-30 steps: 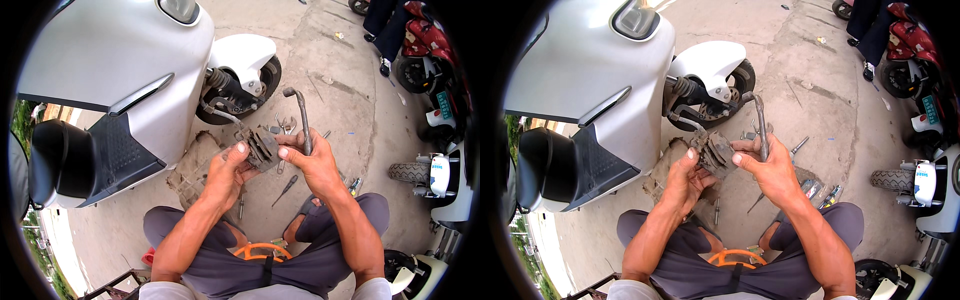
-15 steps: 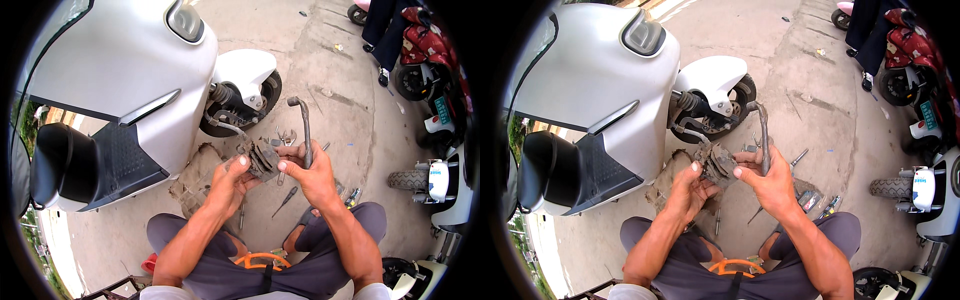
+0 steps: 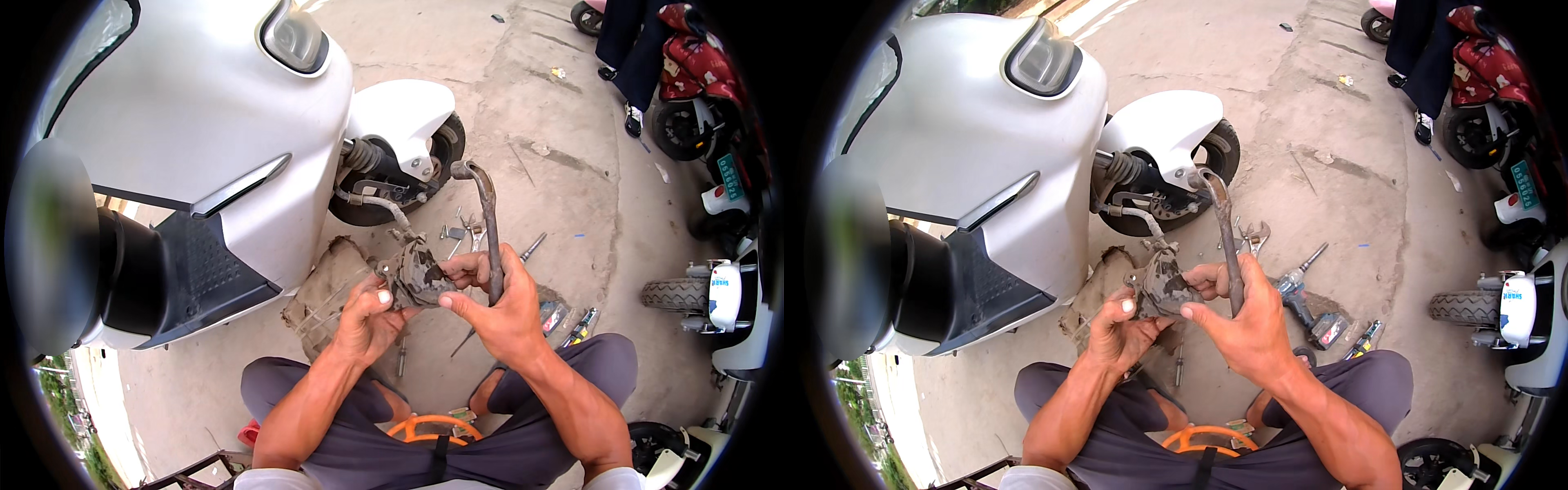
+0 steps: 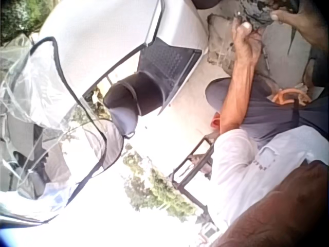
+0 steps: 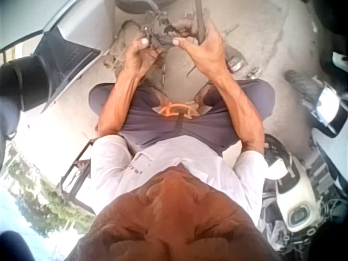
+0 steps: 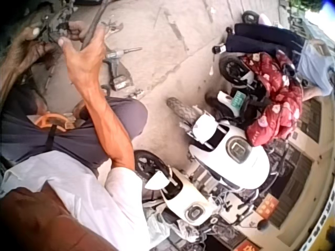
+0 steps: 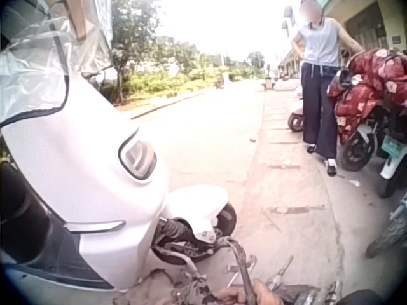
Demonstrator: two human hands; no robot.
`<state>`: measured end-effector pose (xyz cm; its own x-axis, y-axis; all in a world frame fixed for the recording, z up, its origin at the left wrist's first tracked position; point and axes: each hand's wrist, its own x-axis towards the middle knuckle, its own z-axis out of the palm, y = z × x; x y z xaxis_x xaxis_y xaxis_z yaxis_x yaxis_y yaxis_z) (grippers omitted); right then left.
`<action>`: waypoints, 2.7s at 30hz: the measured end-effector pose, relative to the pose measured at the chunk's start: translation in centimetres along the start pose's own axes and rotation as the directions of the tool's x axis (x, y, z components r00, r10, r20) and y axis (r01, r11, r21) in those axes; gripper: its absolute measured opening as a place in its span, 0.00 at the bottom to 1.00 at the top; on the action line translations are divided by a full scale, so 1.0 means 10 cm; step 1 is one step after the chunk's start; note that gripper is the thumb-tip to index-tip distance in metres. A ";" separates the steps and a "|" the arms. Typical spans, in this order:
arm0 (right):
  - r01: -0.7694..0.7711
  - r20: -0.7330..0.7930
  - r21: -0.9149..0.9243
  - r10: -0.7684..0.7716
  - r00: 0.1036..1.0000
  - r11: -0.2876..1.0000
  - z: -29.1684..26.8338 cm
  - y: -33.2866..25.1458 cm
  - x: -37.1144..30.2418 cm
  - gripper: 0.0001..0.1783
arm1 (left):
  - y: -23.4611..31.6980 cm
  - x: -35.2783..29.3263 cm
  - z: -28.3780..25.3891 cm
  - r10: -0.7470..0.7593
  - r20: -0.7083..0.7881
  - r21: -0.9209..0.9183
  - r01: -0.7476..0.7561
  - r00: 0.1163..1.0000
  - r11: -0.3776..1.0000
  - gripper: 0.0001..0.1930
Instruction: The person disassembles a scooter brake caliper using a hex key and pliers. They remove bolts and separate the caliper housing from the piston assembly, placing the components on the ground. The person then retrieves a hammer from a nearby tool cart and continues to manipulate the brake parts.
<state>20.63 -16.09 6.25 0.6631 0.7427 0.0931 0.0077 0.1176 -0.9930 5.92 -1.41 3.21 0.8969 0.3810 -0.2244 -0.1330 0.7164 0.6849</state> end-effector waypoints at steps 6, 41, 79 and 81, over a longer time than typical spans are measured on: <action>0.003 -0.014 -0.095 -0.004 1.000 0.995 -0.02 -0.03 0.00 0.20 | 0.01 0.01 0.11 0.023 -0.058 0.087 -0.018 0.998 0.996 0.34; -0.447 -0.015 0.488 0.519 0.854 0.750 -0.34 0.26 0.06 0.12 | -0.06 -0.01 0.20 -0.075 -0.112 0.121 0.089 0.991 0.989 0.28; -0.710 -0.068 0.169 0.727 0.683 0.684 -0.34 0.34 -0.07 0.21 | -0.51 0.55 0.14 -0.054 -0.191 -0.005 0.054 0.980 0.999 0.26; -0.574 -0.188 0.019 0.567 0.802 0.819 -0.53 0.36 -0.12 0.16 | -0.54 0.59 0.07 -0.028 -0.214 0.060 0.041 0.976 0.997 0.26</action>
<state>23.84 -20.06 2.15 0.6766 0.5388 -0.5019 -0.3889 -0.3173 -0.8649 12.17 -3.44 -1.35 0.7892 0.4773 -0.3865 -0.0704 0.6954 0.7152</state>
